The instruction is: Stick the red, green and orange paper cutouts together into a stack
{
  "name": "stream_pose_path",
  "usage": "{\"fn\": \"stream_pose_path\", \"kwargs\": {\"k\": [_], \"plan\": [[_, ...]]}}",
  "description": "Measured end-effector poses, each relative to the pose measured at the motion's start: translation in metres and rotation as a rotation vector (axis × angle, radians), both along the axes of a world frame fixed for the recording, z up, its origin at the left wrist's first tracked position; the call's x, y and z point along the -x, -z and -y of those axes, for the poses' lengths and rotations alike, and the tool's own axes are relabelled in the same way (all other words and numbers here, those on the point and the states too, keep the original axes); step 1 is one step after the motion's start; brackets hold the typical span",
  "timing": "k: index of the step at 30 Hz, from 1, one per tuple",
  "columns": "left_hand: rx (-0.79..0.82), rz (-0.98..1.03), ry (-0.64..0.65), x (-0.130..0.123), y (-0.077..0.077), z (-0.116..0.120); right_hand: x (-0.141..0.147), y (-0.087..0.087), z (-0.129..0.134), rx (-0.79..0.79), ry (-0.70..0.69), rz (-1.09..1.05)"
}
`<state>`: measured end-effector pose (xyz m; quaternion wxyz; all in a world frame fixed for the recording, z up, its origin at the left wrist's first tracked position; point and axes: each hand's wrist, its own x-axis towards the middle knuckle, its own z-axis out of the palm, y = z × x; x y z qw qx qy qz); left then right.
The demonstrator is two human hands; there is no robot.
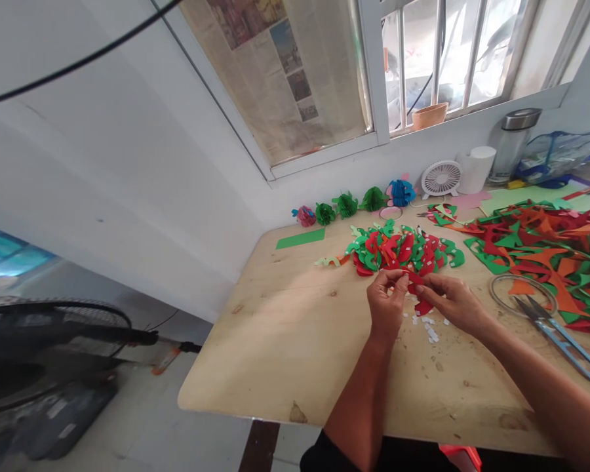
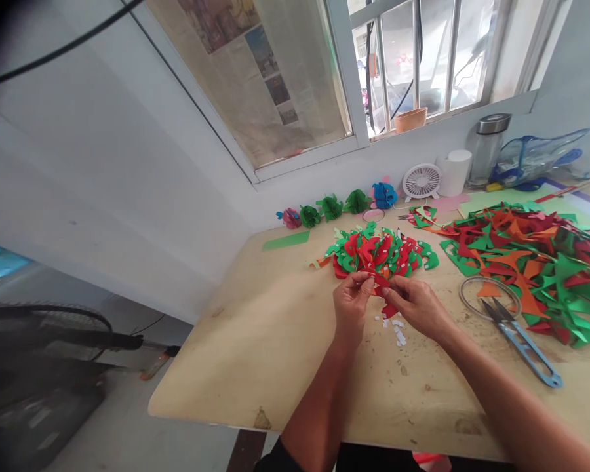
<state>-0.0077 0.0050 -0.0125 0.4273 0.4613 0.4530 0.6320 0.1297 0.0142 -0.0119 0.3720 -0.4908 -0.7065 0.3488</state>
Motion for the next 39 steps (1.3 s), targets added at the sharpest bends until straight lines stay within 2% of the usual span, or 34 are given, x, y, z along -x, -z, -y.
{"fn": "stream_pose_path", "kwargs": {"k": [9,23,28,32,39], "plan": [[0.082,0.108,-0.026,-0.0017,-0.0015,-0.0030,0.0017,-0.0033,0.0033,-0.020,-0.034,0.044],[-0.007,-0.093,-0.091,-0.0002,-0.0026,0.0011,0.0037,-0.0064,0.0077,-0.038,-0.061,0.101],[-0.010,-0.088,-0.118,-0.0010,-0.0046,0.0018,0.0040,-0.0075,0.0085,-0.032,-0.070,0.091],[0.010,-0.009,-0.101,-0.0013,-0.0028,-0.0004,0.0034,-0.0063,0.0083,-0.030,-0.077,0.102],[0.094,0.276,-0.032,-0.0023,-0.0011,-0.0049,0.0045,-0.0080,0.0088,-0.043,-0.086,0.104]]}}
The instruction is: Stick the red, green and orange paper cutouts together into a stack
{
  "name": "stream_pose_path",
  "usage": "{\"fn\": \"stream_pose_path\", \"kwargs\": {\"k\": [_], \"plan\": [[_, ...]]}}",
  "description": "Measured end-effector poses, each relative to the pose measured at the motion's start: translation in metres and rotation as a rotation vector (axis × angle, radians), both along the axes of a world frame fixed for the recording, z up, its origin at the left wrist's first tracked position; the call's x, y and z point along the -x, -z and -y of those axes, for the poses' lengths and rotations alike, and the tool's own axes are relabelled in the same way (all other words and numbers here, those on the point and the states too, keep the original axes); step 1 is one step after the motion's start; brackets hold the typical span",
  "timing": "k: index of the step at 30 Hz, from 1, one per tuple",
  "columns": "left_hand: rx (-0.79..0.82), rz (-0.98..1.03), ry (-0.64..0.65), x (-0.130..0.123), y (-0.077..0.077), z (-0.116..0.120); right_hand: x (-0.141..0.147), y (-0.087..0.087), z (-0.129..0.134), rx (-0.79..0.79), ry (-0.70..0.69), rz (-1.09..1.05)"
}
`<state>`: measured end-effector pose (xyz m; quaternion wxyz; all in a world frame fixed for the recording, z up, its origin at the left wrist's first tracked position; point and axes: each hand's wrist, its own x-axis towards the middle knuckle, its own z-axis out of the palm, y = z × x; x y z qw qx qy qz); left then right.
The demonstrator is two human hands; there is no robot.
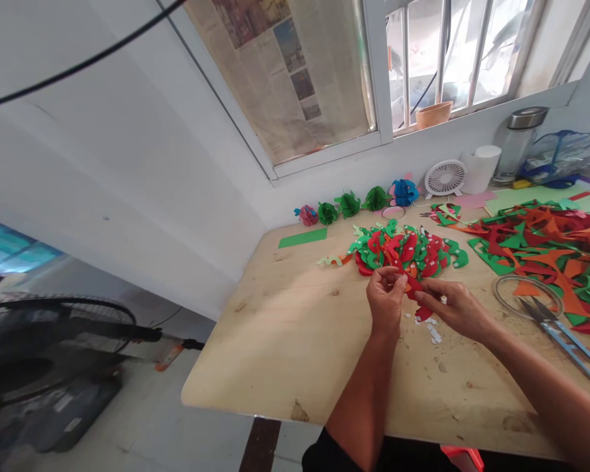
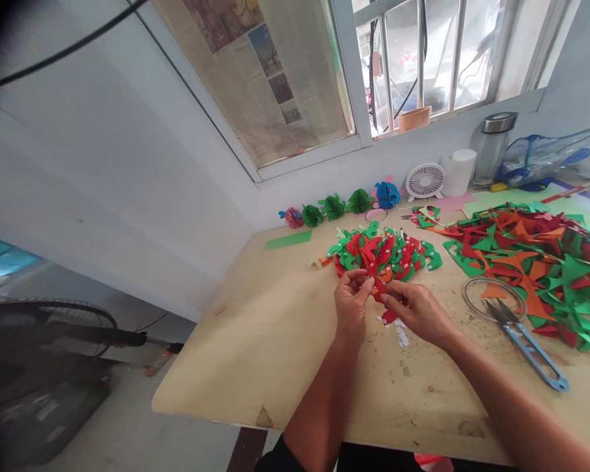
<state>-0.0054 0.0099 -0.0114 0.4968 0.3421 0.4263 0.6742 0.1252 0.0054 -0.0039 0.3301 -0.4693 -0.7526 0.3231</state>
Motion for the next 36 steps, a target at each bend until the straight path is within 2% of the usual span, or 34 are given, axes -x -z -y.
{"fn": "stream_pose_path", "kwargs": {"k": [7,15,29,36], "plan": [[0.031,0.060,0.010,-0.0005,0.0014,0.0002,-0.0006,0.0021,-0.0006,-0.024,0.012,0.009],[0.090,0.232,0.141,-0.0014,-0.0035,0.0019,-0.0018,0.0039,-0.0020,-0.022,0.010,0.028],[0.123,0.290,0.045,-0.0001,-0.0055,-0.0007,-0.0018,0.0013,-0.0009,-0.030,-0.003,0.114],[0.095,0.203,-0.019,-0.0014,-0.0044,-0.0008,-0.0003,-0.0015,-0.0005,-0.008,-0.004,0.082]]}}
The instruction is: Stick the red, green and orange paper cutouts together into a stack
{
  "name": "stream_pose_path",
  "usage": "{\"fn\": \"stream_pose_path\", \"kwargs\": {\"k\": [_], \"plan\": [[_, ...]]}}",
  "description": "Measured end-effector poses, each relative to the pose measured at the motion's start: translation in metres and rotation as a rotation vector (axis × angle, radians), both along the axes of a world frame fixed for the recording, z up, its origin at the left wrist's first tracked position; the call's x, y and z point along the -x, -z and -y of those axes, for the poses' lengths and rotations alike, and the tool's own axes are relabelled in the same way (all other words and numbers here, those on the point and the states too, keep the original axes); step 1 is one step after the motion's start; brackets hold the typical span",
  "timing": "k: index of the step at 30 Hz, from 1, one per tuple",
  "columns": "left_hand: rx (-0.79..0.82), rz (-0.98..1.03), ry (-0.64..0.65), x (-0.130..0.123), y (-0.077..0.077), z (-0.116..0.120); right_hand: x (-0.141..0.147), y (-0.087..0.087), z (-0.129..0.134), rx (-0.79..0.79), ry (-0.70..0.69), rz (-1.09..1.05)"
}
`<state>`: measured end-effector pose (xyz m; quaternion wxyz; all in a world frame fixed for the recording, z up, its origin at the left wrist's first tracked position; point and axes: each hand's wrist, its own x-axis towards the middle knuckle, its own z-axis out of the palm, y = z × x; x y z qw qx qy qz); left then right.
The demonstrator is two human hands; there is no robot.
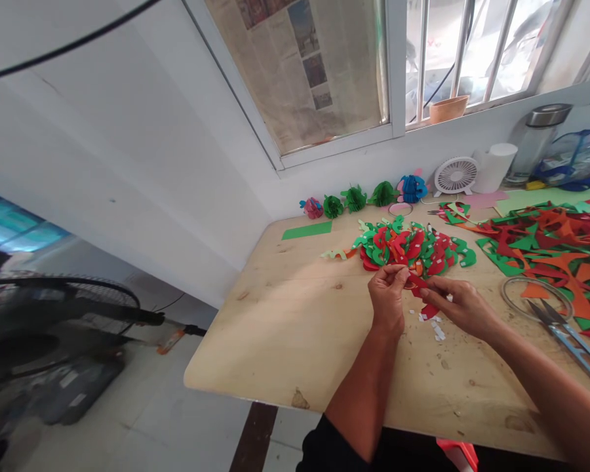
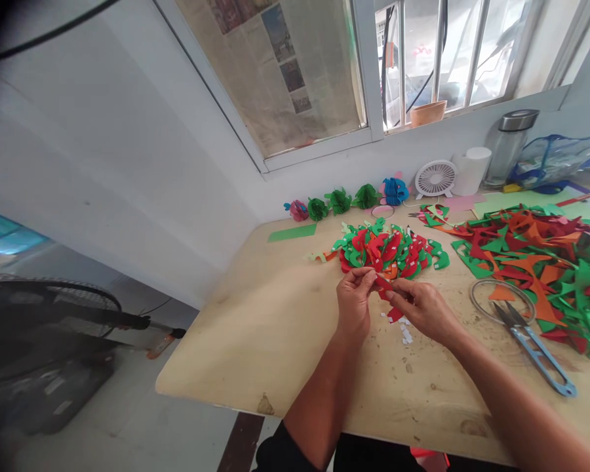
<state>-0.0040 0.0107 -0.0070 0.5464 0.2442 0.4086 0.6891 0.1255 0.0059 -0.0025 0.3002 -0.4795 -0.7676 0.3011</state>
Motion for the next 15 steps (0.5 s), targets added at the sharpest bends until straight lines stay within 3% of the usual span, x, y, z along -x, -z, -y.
{"fn": "stream_pose_path", "kwargs": {"k": [6,15], "plan": [[-0.004,-0.045,-0.054,-0.0021,0.0014,0.0001,-0.0005,0.0031,-0.0021,0.021,0.006,-0.050],[0.048,-0.010,0.117,-0.0013,0.0023,0.0006,0.0001,-0.0005,-0.0036,0.183,0.059,-0.286]]}}
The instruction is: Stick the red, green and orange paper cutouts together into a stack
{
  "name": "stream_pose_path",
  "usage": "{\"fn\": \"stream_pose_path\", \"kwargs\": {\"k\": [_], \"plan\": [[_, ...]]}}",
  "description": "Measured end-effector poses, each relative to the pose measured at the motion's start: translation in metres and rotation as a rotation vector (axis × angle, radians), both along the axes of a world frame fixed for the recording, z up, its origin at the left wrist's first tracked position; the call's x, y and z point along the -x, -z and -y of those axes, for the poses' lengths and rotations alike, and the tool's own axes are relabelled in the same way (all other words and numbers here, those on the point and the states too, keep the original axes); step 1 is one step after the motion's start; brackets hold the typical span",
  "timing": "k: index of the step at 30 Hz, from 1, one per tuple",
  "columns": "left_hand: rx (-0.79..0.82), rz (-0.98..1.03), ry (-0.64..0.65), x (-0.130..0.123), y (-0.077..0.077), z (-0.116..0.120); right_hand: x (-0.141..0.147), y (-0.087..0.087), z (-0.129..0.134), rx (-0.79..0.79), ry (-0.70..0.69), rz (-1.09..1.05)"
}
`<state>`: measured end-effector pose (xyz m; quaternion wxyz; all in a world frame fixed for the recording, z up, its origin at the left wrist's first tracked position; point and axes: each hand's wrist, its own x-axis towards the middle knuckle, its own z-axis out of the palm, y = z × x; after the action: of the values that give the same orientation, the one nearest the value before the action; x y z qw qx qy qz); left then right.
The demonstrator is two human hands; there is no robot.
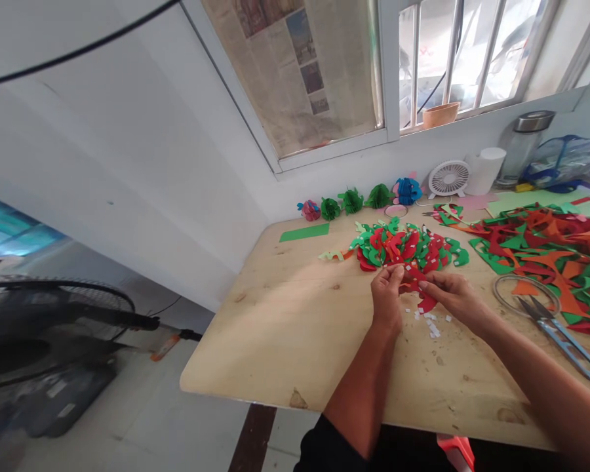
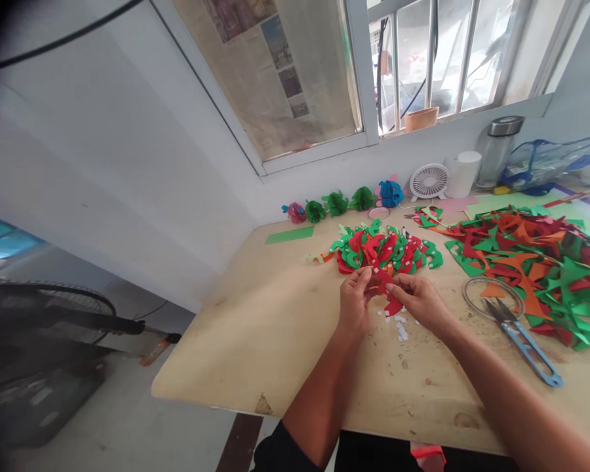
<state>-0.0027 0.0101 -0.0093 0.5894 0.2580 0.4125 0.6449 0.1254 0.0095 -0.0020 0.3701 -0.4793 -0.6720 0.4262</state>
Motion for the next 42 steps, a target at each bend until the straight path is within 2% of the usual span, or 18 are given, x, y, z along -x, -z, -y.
{"fn": "stream_pose_path", "kwargs": {"k": [5,13,17,25,33,42], "plan": [[0.009,-0.084,0.086,-0.0043,0.0018,0.0026,-0.0024,0.0004,-0.0023,0.019,0.022,-0.075],[-0.034,-0.147,0.082,-0.0039,0.0036,0.0042,-0.0051,0.0091,-0.0047,0.113,-0.003,-0.195],[-0.094,-0.161,0.090,-0.0024,-0.0002,0.0059,-0.0060,0.0082,-0.0050,0.218,0.004,-0.310],[-0.248,-0.226,0.235,0.0000,-0.0044,0.0086,-0.0089,0.0059,-0.0053,0.423,-0.041,-0.613],[-0.293,-0.303,0.241,0.0017,-0.0011,0.0079,-0.0084,0.0061,-0.0038,0.467,-0.059,-0.694],[-0.297,-0.305,0.164,0.0038,0.0015,0.0056,-0.0085,0.0035,-0.0027,0.494,-0.072,-0.726]]}}
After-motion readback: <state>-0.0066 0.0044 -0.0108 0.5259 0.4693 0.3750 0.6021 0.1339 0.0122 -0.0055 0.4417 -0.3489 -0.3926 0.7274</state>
